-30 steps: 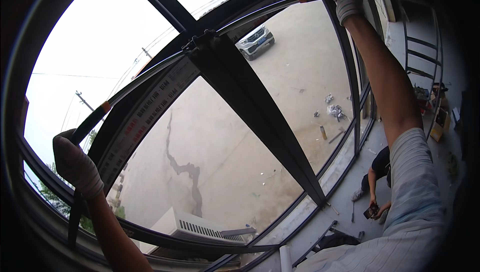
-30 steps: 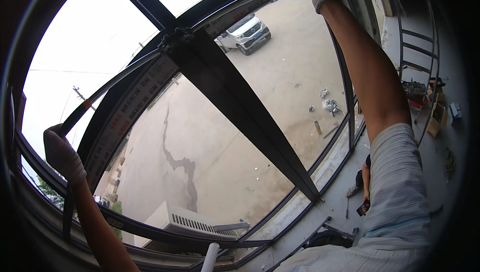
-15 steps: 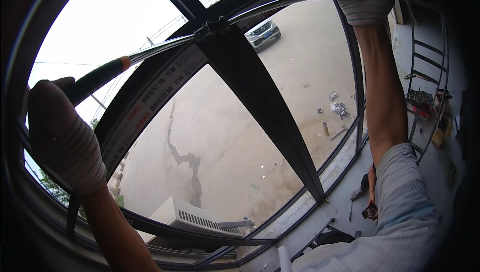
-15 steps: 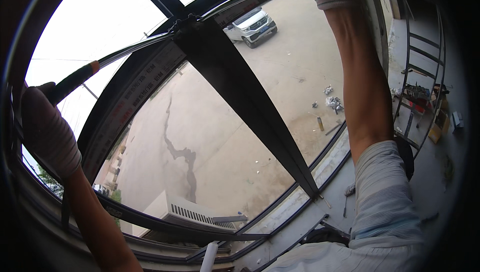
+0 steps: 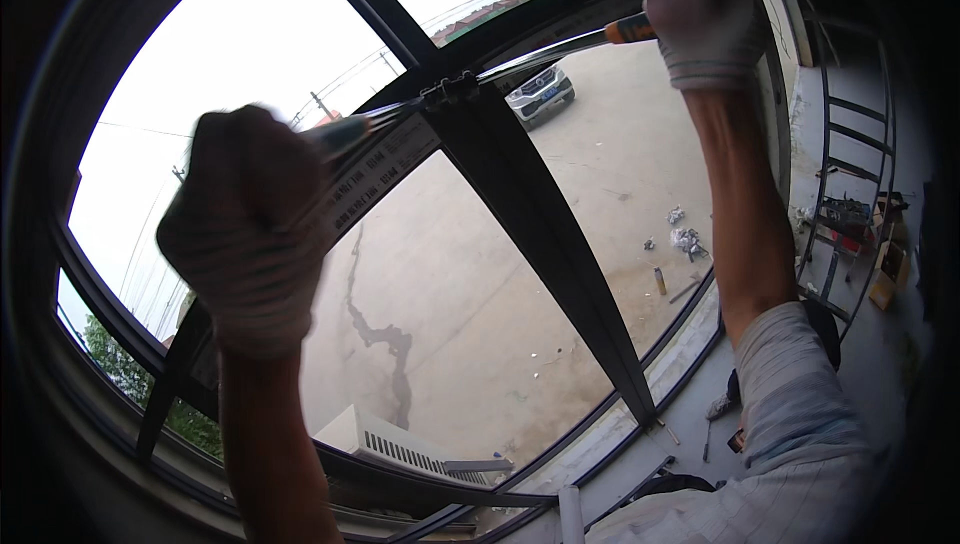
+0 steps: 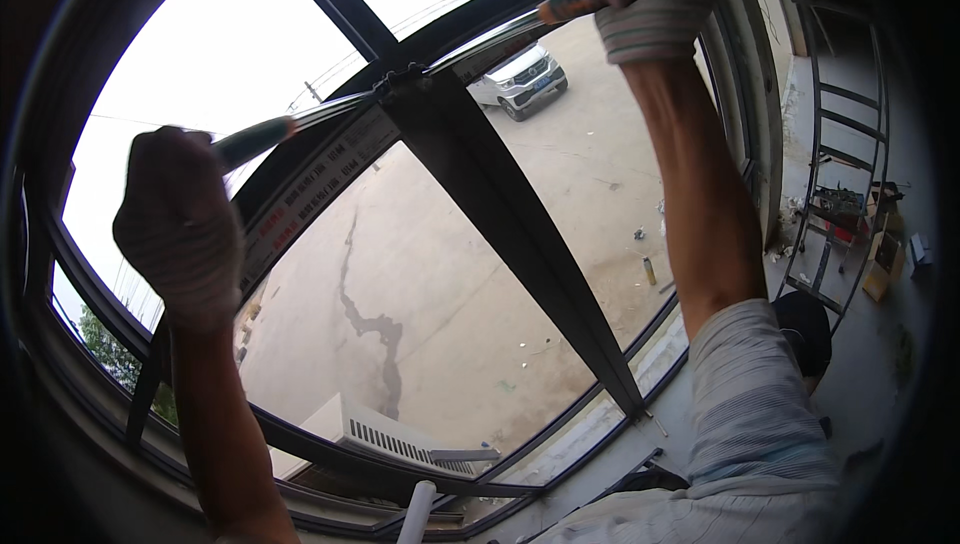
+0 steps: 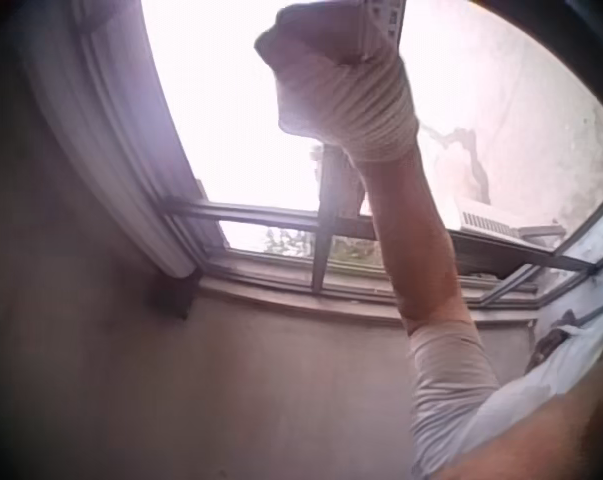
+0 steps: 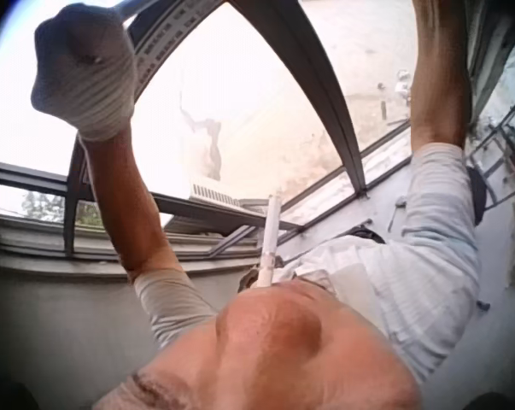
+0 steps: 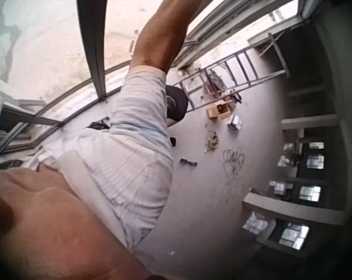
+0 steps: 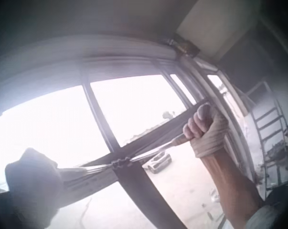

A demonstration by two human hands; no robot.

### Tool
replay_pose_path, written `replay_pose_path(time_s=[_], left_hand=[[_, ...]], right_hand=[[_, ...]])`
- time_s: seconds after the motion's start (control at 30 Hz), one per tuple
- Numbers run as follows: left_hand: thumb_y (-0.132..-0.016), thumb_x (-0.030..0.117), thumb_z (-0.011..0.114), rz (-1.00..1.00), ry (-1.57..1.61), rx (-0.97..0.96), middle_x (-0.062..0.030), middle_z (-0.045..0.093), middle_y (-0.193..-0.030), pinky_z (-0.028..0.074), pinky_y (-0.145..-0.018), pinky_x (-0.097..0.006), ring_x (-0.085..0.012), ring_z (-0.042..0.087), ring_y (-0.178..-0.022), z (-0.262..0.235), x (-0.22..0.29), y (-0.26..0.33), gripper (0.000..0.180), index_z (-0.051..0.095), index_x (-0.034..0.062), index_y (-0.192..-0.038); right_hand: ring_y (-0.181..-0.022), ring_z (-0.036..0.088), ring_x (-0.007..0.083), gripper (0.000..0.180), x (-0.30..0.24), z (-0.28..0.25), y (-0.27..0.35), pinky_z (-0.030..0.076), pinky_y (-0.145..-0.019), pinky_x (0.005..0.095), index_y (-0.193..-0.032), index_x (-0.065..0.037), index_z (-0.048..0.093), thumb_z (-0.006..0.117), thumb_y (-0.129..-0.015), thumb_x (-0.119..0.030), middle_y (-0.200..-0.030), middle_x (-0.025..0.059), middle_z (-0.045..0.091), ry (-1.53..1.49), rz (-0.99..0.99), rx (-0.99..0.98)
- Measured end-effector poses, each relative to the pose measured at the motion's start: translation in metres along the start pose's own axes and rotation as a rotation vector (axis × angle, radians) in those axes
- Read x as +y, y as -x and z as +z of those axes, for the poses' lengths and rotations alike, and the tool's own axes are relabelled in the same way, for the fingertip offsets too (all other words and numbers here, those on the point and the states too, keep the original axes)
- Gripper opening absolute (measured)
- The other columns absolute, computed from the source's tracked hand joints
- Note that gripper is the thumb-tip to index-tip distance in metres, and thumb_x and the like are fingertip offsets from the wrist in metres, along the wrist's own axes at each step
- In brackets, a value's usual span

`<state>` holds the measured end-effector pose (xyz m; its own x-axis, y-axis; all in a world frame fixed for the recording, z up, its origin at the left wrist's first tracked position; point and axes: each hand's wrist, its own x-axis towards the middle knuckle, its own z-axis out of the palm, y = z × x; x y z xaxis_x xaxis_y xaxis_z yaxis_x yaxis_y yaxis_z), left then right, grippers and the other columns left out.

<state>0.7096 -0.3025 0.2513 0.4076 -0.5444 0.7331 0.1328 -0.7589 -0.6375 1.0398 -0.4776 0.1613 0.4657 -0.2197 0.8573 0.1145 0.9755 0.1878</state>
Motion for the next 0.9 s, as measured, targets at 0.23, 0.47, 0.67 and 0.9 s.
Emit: replay_pose_path(time_s=[0.23, 0.47, 0.67, 0.9], left_hand=[[-0.111, 0.029, 0.049, -0.074, -0.235, 0.000, -0.0035, 0.061, -0.075, 0.043, -0.051, -0.028, -0.0129, 0.057, -0.055, 0.009, -0.017, 0.000, 0.035, 0.058, 0.0077, -0.085], [-0.111, 0.035, 0.032, -0.547, -0.035, -0.115, -0.0104, 0.059, -0.073, 0.047, -0.064, -0.037, -0.0243, 0.061, -0.067, -0.045, 0.016, 0.115, 0.050, 0.057, 0.0033, -0.082], [-0.099, 0.010, 0.054, -0.602, 0.336, -0.484, -0.0094, 0.052, -0.055, 0.043, -0.048, -0.038, -0.0278, 0.053, -0.045, -0.023, 0.070, 0.201, 0.028, 0.053, 0.0056, -0.072], [-0.081, 0.004, 0.063, -0.439, 0.395, -0.620, -0.0028, 0.051, -0.054, 0.043, -0.043, -0.037, -0.0252, 0.052, -0.044, -0.024, 0.120, 0.261, 0.021, 0.049, 0.0128, -0.068]], right_hand=[[-0.042, 0.037, 0.0048, 0.042, -0.038, 0.048, 0.034, 0.040, -0.047, 0.0237, -0.068, -0.016, 0.049, 0.045, -0.105, -0.033, -0.053, -0.0074, 0.039, 0.555, -0.110, 0.334], [-0.037, 0.032, 0.0048, 0.032, -0.071, 0.002, 0.146, 0.039, -0.041, 0.0244, -0.075, -0.016, 0.047, 0.039, -0.105, -0.022, -0.049, -0.0082, 0.034, 0.339, 0.254, 0.177], [-0.049, 0.052, 0.0130, 0.016, -0.095, -0.066, 0.356, 0.055, -0.058, 0.0362, -0.086, -0.008, 0.058, 0.048, -0.097, -0.013, -0.058, -0.0002, 0.049, 0.315, 0.955, 0.666], [-0.088, 0.073, 0.0254, 0.055, -0.108, -0.068, 0.477, 0.056, -0.082, 0.0371, -0.123, -0.010, 0.070, 0.055, -0.095, -0.055, -0.097, 0.0141, 0.073, 0.774, 2.425, -0.897]])
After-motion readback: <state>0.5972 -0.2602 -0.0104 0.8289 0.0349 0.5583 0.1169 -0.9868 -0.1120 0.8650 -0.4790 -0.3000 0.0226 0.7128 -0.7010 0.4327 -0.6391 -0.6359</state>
